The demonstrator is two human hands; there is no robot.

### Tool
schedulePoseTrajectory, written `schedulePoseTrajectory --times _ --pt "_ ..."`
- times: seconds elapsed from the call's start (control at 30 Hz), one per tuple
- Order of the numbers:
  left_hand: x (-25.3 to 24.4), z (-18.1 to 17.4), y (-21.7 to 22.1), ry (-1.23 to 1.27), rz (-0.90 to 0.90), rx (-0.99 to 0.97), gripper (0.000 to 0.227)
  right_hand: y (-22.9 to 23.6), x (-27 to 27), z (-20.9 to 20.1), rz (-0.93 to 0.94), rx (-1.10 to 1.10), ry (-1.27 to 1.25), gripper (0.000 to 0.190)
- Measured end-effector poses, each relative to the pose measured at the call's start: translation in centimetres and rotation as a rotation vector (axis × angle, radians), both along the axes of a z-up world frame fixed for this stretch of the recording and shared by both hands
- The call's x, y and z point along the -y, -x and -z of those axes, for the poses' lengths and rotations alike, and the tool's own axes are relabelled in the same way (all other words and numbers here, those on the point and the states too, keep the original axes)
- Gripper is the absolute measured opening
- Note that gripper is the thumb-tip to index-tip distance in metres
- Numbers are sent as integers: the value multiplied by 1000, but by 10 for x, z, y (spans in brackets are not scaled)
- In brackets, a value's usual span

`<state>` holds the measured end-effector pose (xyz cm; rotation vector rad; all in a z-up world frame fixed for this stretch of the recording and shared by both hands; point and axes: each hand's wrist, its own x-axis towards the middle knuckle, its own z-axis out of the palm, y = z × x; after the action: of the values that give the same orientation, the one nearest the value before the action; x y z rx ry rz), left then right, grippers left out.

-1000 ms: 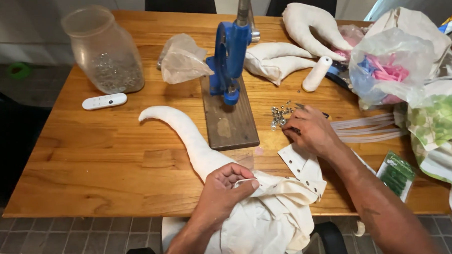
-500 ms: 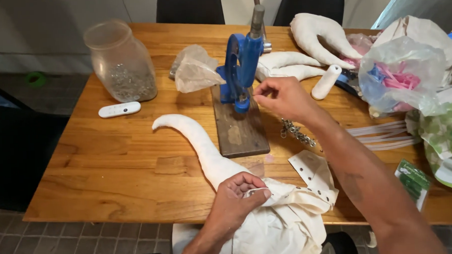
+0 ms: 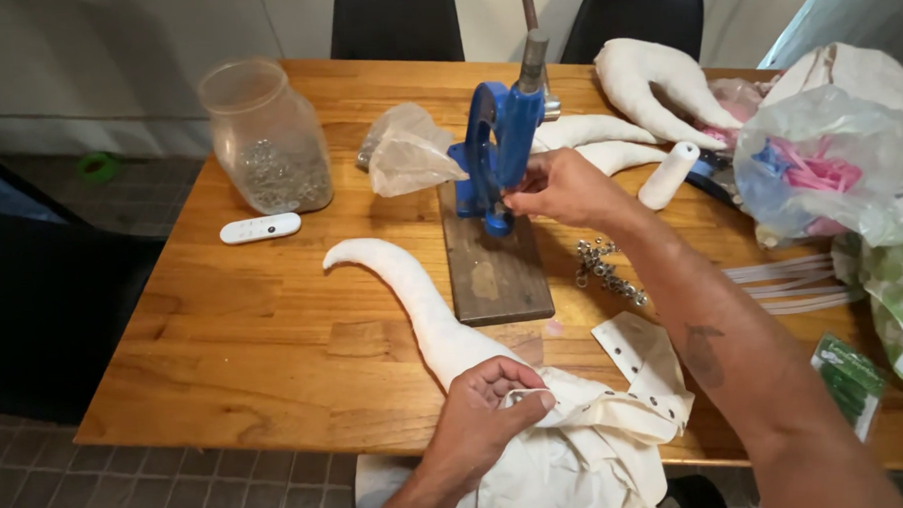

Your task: Attaching hardware to a white garment using a manual press and hand tools

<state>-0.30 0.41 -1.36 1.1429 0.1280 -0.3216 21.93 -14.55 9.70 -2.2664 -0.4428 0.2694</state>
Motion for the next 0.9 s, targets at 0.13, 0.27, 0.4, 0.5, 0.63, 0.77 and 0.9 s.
schedulePoseTrajectory --times 0.13,0.27,0.4,0.5,0.63,0.77,0.9 --pt "0 5 1 10 -1 5 16 -4 4 8 -12 -75 -116 5" --pt "-2 1 1 -16 3 12 16 -19 13 25 -97 -129 -296 7" --pt "-1 6 1 -9 -3 29 17 -15 11 20 -62 -116 -238 5" --pt "-2 1 1 -7 4 7 16 -17 13 24 -67 -117 -254 16" --pt "-2 -1 1 -10 2 -10 16 -21 13 33 -54 -133 -310 14" --pt "-1 1 0 -44 -13 -6 16 -5 6 15 -1 -161 -297 22" --pt "-1 -2 1 -66 -10 -20 15 -9 5 23 7 -126 -259 26"
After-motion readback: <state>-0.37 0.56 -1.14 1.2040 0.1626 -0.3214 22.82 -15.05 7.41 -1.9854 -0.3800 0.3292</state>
